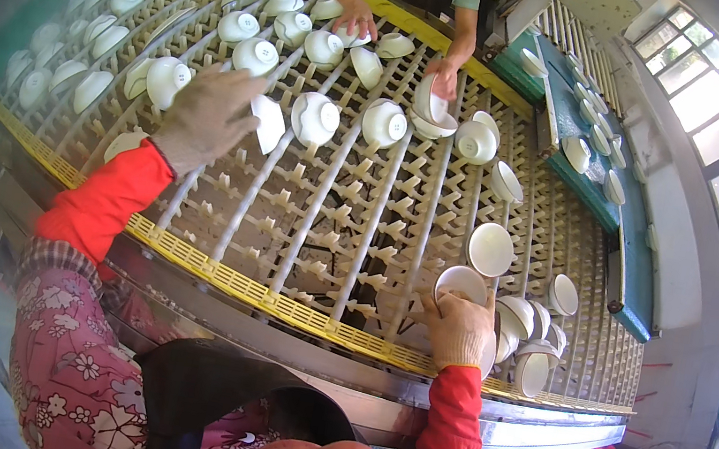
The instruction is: The person sorts ceramic bowls on a specialized sorting rack by hand, picking them up from the lower conveyor and placing them into open slots on the rack while another person works opposite them.
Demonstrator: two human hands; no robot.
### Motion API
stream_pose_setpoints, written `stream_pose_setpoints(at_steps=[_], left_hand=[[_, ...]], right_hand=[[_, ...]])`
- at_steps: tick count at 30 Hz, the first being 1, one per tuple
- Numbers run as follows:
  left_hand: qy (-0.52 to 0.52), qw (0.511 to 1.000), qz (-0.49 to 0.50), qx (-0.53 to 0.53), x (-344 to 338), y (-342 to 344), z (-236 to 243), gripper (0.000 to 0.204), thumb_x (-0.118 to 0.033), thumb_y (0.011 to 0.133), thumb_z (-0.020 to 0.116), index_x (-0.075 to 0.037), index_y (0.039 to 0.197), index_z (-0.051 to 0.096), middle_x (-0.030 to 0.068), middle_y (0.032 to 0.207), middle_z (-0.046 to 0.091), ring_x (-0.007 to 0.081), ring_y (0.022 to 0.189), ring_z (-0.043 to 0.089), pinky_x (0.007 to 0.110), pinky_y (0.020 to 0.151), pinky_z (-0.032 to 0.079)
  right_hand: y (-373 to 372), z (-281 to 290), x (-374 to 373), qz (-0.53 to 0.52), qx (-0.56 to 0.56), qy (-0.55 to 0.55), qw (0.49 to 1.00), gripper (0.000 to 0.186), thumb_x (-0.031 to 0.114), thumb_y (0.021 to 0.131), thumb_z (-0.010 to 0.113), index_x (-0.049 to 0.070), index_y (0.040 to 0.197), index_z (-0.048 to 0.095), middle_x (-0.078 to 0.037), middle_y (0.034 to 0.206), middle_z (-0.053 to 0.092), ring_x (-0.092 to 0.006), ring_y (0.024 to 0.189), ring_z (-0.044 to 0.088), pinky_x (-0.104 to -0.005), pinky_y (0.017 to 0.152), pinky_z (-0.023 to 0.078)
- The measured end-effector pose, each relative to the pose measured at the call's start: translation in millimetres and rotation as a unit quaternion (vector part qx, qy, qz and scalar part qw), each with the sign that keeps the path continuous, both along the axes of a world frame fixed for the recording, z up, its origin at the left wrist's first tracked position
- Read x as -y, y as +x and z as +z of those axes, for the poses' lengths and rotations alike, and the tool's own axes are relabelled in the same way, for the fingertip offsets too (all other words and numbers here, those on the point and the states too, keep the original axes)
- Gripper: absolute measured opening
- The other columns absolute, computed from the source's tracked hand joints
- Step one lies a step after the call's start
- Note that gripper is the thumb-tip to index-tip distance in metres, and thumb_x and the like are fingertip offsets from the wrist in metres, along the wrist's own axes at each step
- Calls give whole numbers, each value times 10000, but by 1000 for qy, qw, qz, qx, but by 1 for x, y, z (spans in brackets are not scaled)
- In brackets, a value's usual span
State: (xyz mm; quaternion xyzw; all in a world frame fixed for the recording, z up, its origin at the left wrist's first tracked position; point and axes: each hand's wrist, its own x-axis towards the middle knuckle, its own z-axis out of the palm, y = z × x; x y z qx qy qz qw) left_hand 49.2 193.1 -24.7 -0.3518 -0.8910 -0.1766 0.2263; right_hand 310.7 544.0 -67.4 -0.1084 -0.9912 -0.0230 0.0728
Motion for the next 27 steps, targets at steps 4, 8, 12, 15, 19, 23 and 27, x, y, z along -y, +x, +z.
stream_pose_setpoints(at_steps=[4,8,12,15,19,23,27], left_hand=[[-129,990,-58,-27,-39,11,1,324,-312,749,795,-72,902,639,90,972,570,277,952,530,429,989,414],[-179,972,-82,-125,-39,-7,-27,302,-334,745,789,-93,817,622,108,938,602,288,967,561,461,907,440],[-191,981,42,2,-39,-6,-16,304,-353,873,666,-57,816,620,148,670,610,373,694,626,501,671,491],[-136,988,77,12,-31,-22,-31,314,-359,921,589,-62,822,620,167,686,607,396,678,613,511,647,480],[-81,993,78,32,-25,-14,-19,323,-343,963,504,-72,824,612,188,761,620,392,766,619,511,687,464],[-72,992,96,25,-26,8,-4,206,-276,924,600,-73,906,632,179,784,622,398,814,606,518,699,456],[-57,997,-44,-3,-61,29,0,232,-187,827,696,-45,1003,643,152,806,606,349,839,590,455,803,468]], right_hand=[[2,-4,-5,-91,-51,-79,991,446,444,912,659,42,723,695,-146,680,665,-297,655,665,-418,605,510],[0,23,7,-219,-65,-451,863,487,451,970,618,-26,958,710,-29,791,683,-107,719,603,-272,635,485],[-39,32,34,-7,-103,-704,703,612,493,965,612,-61,1225,629,-98,986,682,-169,823,648,-290,746,530],[-71,45,67,120,-109,-876,455,612,396,1016,574,-76,1392,477,-155,1228,616,-175,1046,630,-293,867,530],[-84,20,45,82,-140,-691,704,305,246,1012,574,27,1207,660,-86,1095,689,-127,981,634,-264,885,515],[-59,16,9,-36,-229,-501,834,258,232,968,618,77,1159,696,-112,1059,711,-177,975,660,-321,903,512],[-35,-3,-68,-123,-323,-237,908,369,269,932,669,32,1214,661,-181,1119,708,-327,1077,665,-393,950,498]])
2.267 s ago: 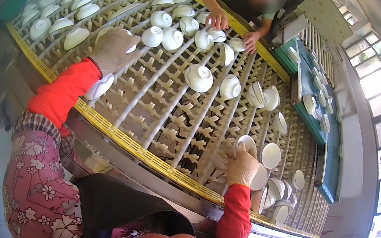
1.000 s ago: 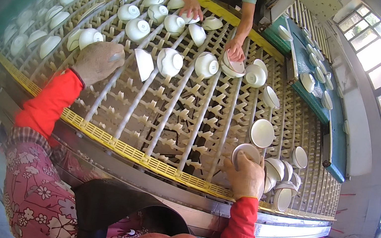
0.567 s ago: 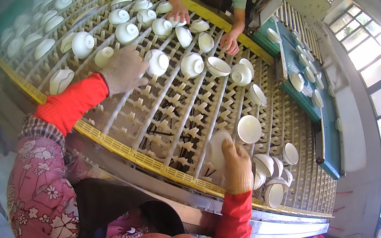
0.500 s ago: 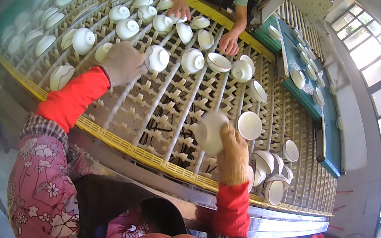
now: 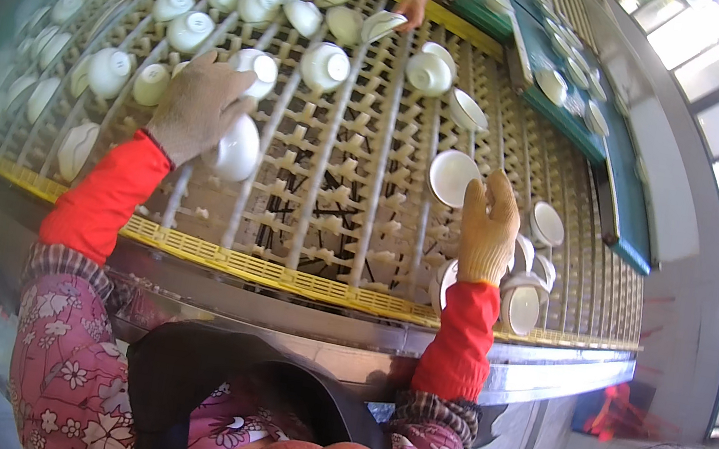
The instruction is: The person sorts ceramic bowls on a specialized sorting rack by hand, picking them up from the lower conveyor and placing them into open slots on the rack while another person works opposite them.
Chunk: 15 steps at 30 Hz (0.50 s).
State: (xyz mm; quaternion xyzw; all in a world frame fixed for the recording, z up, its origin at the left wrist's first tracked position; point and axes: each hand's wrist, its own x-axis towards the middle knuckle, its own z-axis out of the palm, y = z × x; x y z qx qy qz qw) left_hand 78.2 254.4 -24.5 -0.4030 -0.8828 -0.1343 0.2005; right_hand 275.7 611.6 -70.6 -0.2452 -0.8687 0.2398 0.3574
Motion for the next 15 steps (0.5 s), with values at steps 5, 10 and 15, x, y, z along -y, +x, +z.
stream_pose_setpoints(at_steps=[5,10,15], left_hand=[[-12,980,-200,-12,-72,43,-8,232,-151,795,700,-8,965,634,96,809,573,249,802,554,386,792,457],[-12,957,-288,-13,-171,72,-27,422,-221,719,795,-21,1068,668,93,989,602,243,999,558,402,935,424],[14,974,-224,-30,-261,46,-113,272,-232,778,727,-52,983,713,144,1046,659,297,1115,574,431,1058,401]], right_hand=[[26,1,-29,-166,176,28,970,446,456,865,657,16,869,585,-278,862,624,-496,891,573,-526,740,459],[31,-3,-40,-169,212,-13,963,476,501,850,640,29,916,645,-251,877,666,-442,882,640,-489,778,487],[34,15,-35,-23,256,-74,964,504,475,818,675,16,1028,666,-263,954,691,-422,969,662,-474,858,512]])
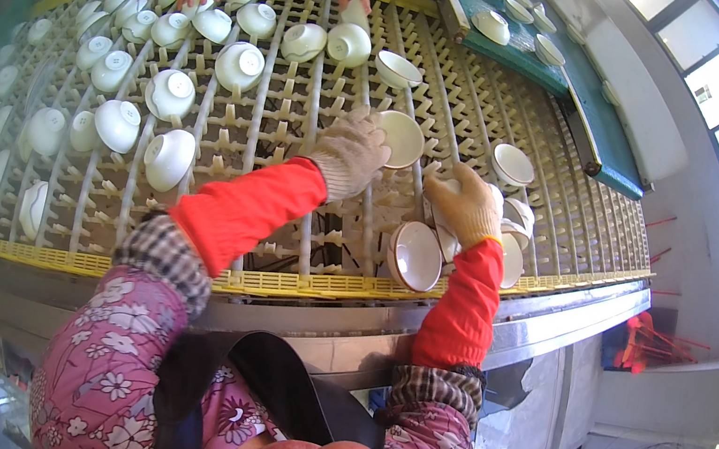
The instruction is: The person sorts ceramic bowls on a specialized sorting rack by hand, picking them up from the lower conveyor and placing them into open slots on the rack while another person works opposite them.
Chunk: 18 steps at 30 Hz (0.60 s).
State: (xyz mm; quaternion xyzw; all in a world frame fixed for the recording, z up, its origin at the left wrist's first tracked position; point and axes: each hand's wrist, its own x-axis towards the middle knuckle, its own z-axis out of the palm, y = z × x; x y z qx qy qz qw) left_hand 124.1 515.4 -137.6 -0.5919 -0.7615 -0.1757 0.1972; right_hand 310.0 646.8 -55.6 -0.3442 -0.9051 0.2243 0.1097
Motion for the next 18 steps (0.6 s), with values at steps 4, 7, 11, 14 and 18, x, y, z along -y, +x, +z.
stream_pose_setpoints(at_steps=[4,7,11,14,18], left_hand=[[-64,996,54,37,-22,-3,3,161,-216,788,689,-63,804,734,150,808,678,334,915,640,431,913,501],[-101,987,12,123,6,-1,37,193,-238,837,650,-64,807,727,166,759,654,332,852,645,440,790,528],[-94,901,-76,418,81,-3,75,435,-405,944,568,9,929,699,180,849,684,283,791,671,379,731,531],[18,871,-87,484,164,-8,89,310,-330,947,605,-51,1026,714,122,942,695,223,896,670,316,822,525],[-27,984,52,170,283,-13,122,237,-160,842,697,-147,1078,701,74,1019,708,217,935,683,328,835,553]], right_hand=[[13,-19,-21,63,14,62,996,440,292,776,758,45,1129,664,-257,978,695,-413,980,665,-457,843,519],[9,-38,-30,59,-88,98,990,323,292,753,824,78,958,695,-208,900,713,-391,890,688,-434,775,539],[14,-29,-39,29,-46,91,994,281,114,805,732,58,1080,710,-191,957,717,-345,937,692,-388,812,528],[19,-26,-38,14,-255,-13,967,446,-91,813,509,26,1207,683,-140,1140,717,-264,1117,661,-334,962,501],[5,-7,-6,103,-338,-15,935,497,-136,832,453,33,1246,670,-147,1191,702,-241,1127,659,-327,980,513]])
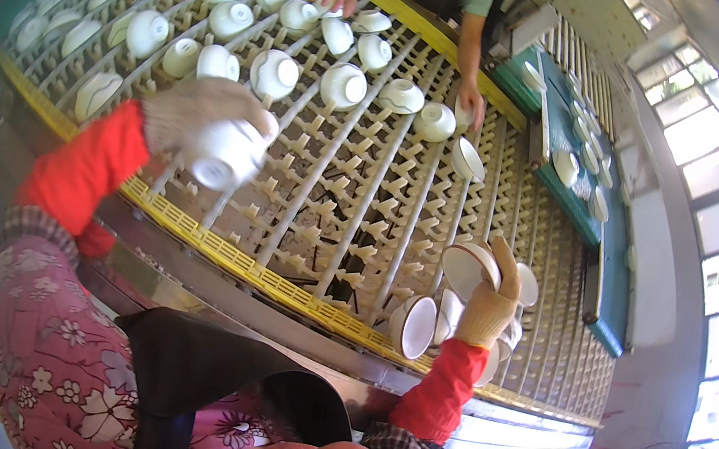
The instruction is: The person sorts ceramic bowls on a specialized sorting rack by hand, picking them up from the lower conveyor and placing them into open slots on the rack while another person works opposite them.
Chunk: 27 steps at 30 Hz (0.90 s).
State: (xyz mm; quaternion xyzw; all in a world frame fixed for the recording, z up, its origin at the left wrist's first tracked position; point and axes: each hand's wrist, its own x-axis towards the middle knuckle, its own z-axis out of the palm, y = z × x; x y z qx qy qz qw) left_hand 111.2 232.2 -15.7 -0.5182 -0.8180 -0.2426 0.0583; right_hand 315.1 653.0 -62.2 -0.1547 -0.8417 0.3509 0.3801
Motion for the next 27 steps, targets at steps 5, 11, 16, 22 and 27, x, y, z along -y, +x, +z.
stream_pose_setpoints(at_steps=[5,11,16,22,27], left_hand=[[245,842,340,340,66,7,-22,417,-399,975,560,-4,971,692,124,854,690,211,764,678,351,715,537],[38,901,431,-37,56,3,-28,357,-366,896,645,-15,952,615,206,849,625,368,841,629,467,781,487],[62,934,340,-91,27,25,-13,358,-156,802,743,-8,1111,638,174,927,620,376,914,589,457,809,473],[1,974,129,-187,-36,57,-11,407,-158,711,782,-8,1054,623,140,881,582,323,900,572,459,856,460],[-30,986,-67,-151,-128,94,-33,469,-312,615,860,-58,950,651,75,833,561,200,841,532,374,817,468]], right_hand=[[-55,51,73,153,-258,59,952,502,-161,777,535,-59,1260,627,-206,1165,690,-279,1079,673,-409,949,538],[-108,54,104,208,27,449,869,390,-29,714,691,25,1098,651,-147,1070,669,-358,1075,616,-488,1013,465],[-62,5,26,138,-34,374,916,152,16,804,626,21,952,660,-155,939,683,-358,882,640,-458,839,502],[31,-33,-80,-192,96,266,940,358,364,877,687,16,824,623,-185,772,621,-391,735,590,-474,672,455],[44,-18,-80,-191,318,28,928,485,498,861,607,15,888,644,-263,900,646,-454,891,613,-490,758,472]])
